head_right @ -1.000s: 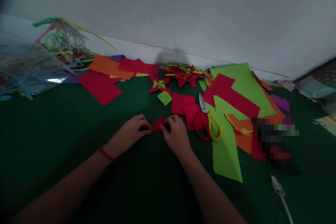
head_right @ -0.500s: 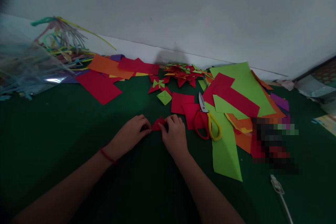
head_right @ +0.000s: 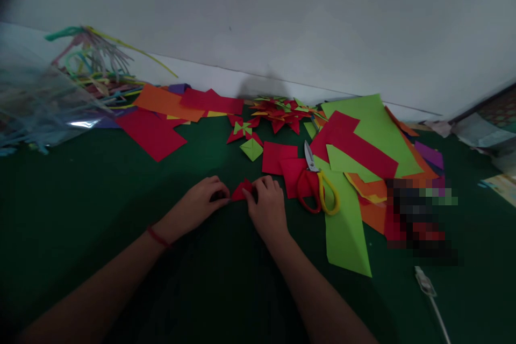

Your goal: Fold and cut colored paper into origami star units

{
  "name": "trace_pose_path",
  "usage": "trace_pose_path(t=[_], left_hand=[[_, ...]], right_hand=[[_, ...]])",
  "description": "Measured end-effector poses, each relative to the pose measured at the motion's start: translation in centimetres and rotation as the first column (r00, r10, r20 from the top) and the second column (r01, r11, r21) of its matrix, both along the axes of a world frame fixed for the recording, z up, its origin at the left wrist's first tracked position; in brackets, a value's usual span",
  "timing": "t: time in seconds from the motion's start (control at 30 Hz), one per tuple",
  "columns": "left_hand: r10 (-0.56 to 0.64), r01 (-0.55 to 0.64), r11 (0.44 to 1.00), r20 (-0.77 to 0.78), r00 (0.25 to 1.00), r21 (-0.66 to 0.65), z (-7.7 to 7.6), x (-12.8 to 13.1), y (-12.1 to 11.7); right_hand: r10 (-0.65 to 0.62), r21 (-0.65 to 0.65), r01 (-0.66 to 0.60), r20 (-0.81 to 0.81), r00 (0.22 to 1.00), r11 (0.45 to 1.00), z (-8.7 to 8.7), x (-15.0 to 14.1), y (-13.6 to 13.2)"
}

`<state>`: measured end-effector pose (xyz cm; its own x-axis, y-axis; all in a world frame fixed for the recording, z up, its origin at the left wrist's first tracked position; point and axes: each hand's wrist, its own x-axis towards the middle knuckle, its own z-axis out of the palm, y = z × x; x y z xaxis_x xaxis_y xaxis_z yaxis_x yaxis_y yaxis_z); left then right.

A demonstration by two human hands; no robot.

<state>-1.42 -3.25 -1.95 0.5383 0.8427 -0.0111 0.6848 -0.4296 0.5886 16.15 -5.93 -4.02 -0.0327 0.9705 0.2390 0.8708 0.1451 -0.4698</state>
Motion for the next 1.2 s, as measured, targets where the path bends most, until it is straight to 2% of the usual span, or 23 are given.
trace_pose_path(t=[0.23, 0.3, 0.47, 0.6, 0.7, 1.07, 1.2], left_hand=[[-0.004, 0.006, 1.0, -0.067, 0.998, 0.031, 0.3, 0.1, 0.1], [-0.001, 0.008, 0.997, -0.084, 0.996, 0.079, 0.6, 0.3, -0.2], [-0.095, 0.142, 0.961, -0.195, 0.976, 0.238, 0.5, 1.6, -2.7], [-0.068, 0.135, 0.972, -0.323, 0.944, 0.19, -0.2, 2.8, -4.7], [-0.046, 0.119, 0.977, -0.369, 0.928, 0.176, -0.5, 3.1, -5.1], [0.002, 0.083, 0.969, -0.344, 0.939, 0.232, -1.0, 3.1, -5.1], [-0.005, 0.09, 0.971, -0.355, 0.935, 0.222, -1.1, 3.1, -5.1]], right_hand=[[0.003, 0.012, -0.002, -0.013, 1.0, 1.0, -0.1, 0.1, 0.0], [0.002, 0.003, -0.002, -0.008, 1.0, 1.0, -0.1, 0.1, 0.0], [0.004, -0.013, -0.004, 0.007, 1.0, 1.0, -0.1, 0.2, 0.1], [-0.001, 0.007, 0.001, 0.012, 1.0, 1.0, -0.2, 0.1, 0.1], [-0.016, -0.006, 0.016, 0.009, 1.0, 1.0, -0.1, 0.0, 0.0], [-0.025, 0.041, 0.029, -0.103, 0.994, 0.999, -0.3, -0.1, 0.1], [-0.018, 0.047, 0.021, -0.063, 0.998, 0.999, 0.1, -0.3, 0.0]])
